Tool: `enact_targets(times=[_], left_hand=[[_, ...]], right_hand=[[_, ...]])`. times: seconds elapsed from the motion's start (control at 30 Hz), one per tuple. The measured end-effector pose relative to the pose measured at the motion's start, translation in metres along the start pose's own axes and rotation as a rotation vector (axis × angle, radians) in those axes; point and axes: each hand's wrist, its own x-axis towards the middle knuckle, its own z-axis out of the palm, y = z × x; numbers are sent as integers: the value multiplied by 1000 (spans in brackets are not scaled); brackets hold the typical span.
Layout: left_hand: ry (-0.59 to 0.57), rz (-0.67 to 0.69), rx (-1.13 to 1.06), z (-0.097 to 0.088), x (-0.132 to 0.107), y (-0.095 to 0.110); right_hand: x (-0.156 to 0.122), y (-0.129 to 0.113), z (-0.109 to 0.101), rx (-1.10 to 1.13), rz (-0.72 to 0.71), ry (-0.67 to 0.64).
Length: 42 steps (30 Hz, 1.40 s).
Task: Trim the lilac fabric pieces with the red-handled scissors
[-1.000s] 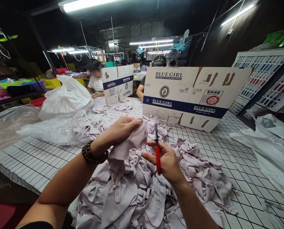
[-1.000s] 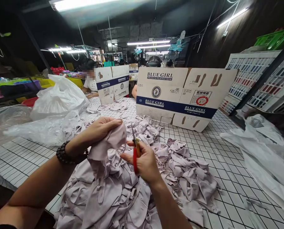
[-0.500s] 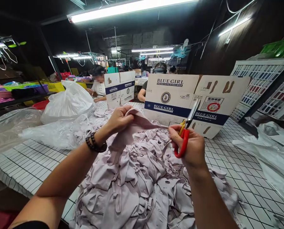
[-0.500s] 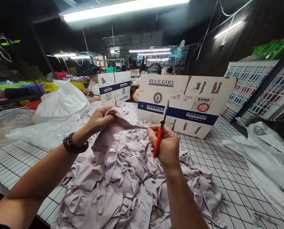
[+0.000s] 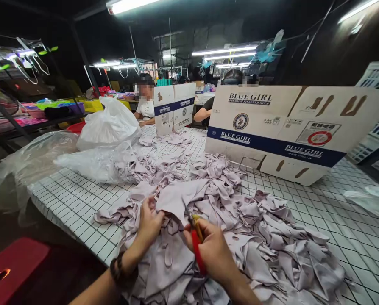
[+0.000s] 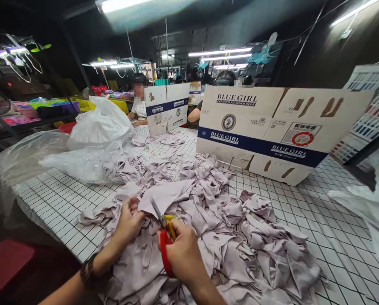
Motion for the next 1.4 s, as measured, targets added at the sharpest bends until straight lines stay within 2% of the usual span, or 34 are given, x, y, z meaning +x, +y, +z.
enact_targets(times=[0.07,0.1,0.17,0.23,0.27,0.3,0.4,0.53,0.6,0.67,0.73,0.83,0.9,1.0,1.07,1.17,1.23,1.3,1.4], left_hand=[[38,-185,-28,-25,-39,-15],[13,-265,-72,-33,-54,-15],[-191,-457,-198,-39,-72,-4],[-462,-672,-366,-32,-76,11],[-551,-759,-458,-25,-74,17],[-593,-819,-544,-18,-72,22],[-579,-869,-695,1,-66,28],[-563,-808,-663,7,-65,23],[-523,-755,-657,4,-64,20],[-490,-699,-652,0,-62,20],[-481,-657,-628,-2,-59,20],[-489,-614,-583,-2,-57,19],[-504,-592,-563,-1,-56,17],[-520,-514,-515,0,-53,15],[-472,-375,-404,-1,-49,15],[-273,-82,-160,-3,-42,19],[-163,57,-55,-3,-36,22],[-154,109,-49,-1,-31,24],[-278,20,-240,5,-26,21]], right_hand=[[-14,23,17,-80,1,-33],[-20,29,22,-107,-25,-33],[-32,33,28,-151,-97,-10],[-41,31,30,-208,-168,26],[-45,31,30,-238,-206,45],[-49,31,30,-264,-244,61],[-57,37,30,-297,-297,100],[-56,46,13,-222,-111,59],[-46,43,-3,-141,-18,117],[-29,39,-19,-81,5,198],[-8,34,-25,-12,-15,162],[22,33,-16,97,-37,-38],[35,35,-3,133,-31,-117],[45,39,14,177,-18,-130],[49,40,19,213,-11,-113],[54,40,20,239,-14,-87],[58,40,21,237,-16,-79],[60,40,23,232,-11,-91],[61,38,22,225,21,-144]])
